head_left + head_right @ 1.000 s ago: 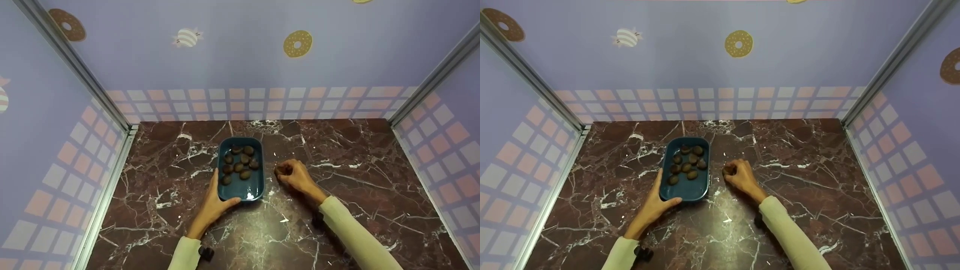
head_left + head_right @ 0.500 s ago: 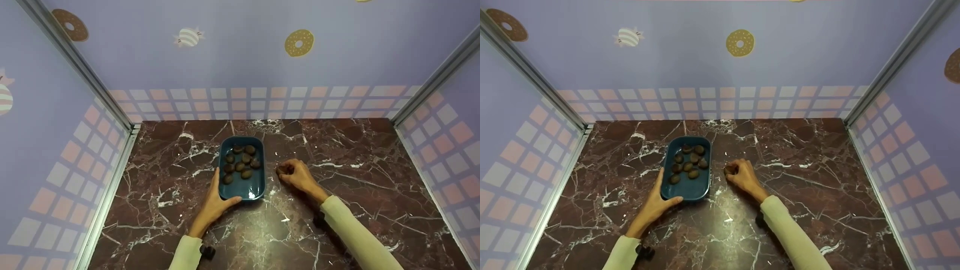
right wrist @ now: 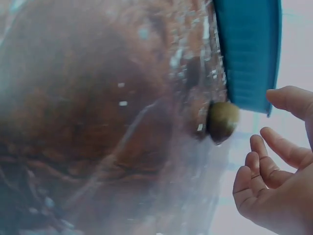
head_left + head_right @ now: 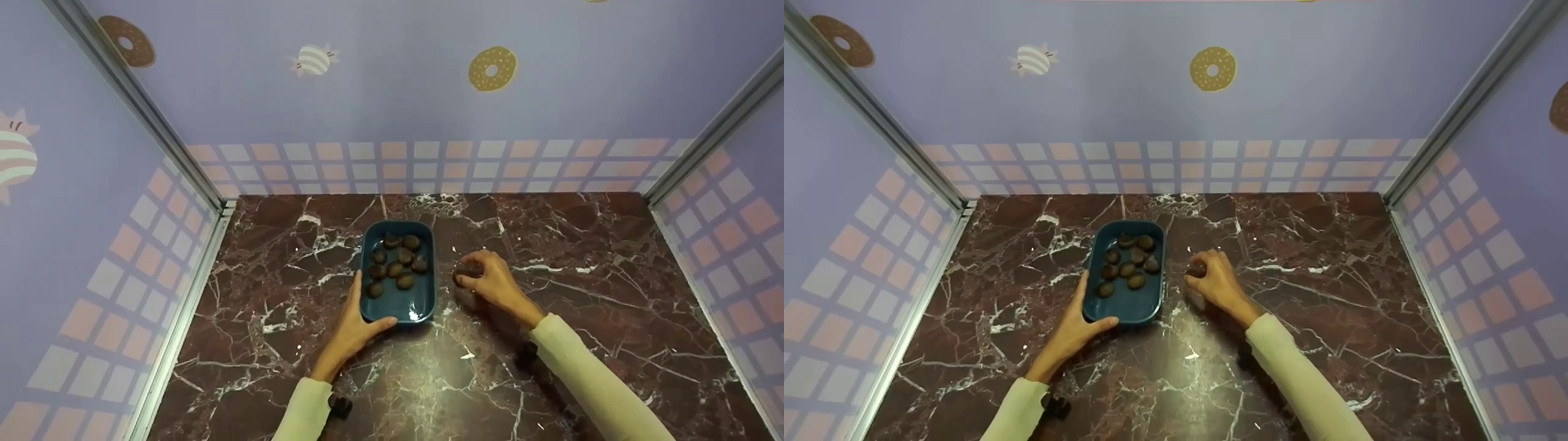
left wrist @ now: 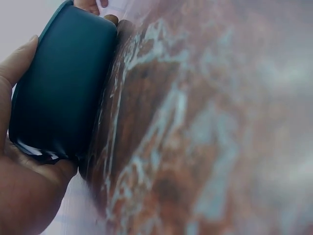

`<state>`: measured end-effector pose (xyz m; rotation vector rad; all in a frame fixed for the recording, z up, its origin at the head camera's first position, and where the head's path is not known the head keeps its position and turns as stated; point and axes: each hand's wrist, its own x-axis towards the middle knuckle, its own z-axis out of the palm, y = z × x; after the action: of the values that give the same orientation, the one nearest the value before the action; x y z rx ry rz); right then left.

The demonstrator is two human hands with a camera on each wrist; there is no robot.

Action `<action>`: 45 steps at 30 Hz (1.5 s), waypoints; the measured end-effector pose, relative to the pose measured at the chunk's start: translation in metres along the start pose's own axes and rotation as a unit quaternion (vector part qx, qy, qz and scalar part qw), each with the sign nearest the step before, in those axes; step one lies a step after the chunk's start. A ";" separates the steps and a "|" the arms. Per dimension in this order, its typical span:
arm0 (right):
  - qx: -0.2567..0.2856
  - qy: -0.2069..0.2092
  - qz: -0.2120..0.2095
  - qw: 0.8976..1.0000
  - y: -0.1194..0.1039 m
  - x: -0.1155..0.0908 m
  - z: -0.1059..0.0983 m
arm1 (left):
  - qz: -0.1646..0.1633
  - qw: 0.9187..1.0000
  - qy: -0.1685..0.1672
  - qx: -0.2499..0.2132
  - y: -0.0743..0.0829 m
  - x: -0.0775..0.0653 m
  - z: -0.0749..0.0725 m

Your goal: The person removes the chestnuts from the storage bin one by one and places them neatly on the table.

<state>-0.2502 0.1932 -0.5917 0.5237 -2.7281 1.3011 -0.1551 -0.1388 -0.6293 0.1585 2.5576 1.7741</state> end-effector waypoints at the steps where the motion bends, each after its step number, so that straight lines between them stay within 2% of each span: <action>1: -0.004 0.000 -0.008 1.000 -0.003 0.001 -0.001 | -0.001 1.000 0.000 0.000 0.000 0.000 0.000; 9: -0.006 -0.021 -0.073 0.997 -0.030 0.004 -0.001 | 0.000 1.000 0.005 0.003 0.000 0.000 -0.001; 17: -0.033 -0.052 -0.095 0.994 -0.048 0.004 0.007 | 0.004 1.000 -0.002 0.002 0.001 0.002 0.002; 24: -0.061 -0.061 -0.130 0.988 -0.057 0.005 0.019 | 0.007 1.000 -0.004 -0.008 0.000 0.004 0.005; 32: -0.075 -0.089 -0.148 0.982 -0.069 0.017 0.030 | 0.003 1.000 0.004 -0.008 -0.001 0.002 -0.001; 39: -0.095 -0.097 -0.167 0.977 -0.070 0.022 0.036 | 0.002 1.000 0.000 -0.008 0.000 0.002 -0.001; 45: -0.104 -0.124 -0.154 0.975 -0.066 0.022 0.044 | -0.005 1.000 -0.003 -0.014 0.000 0.001 0.001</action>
<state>-0.2450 0.1156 -0.5662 1.0997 -2.7767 0.9191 -0.1559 -0.1378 -0.6295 0.1490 2.5229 1.8033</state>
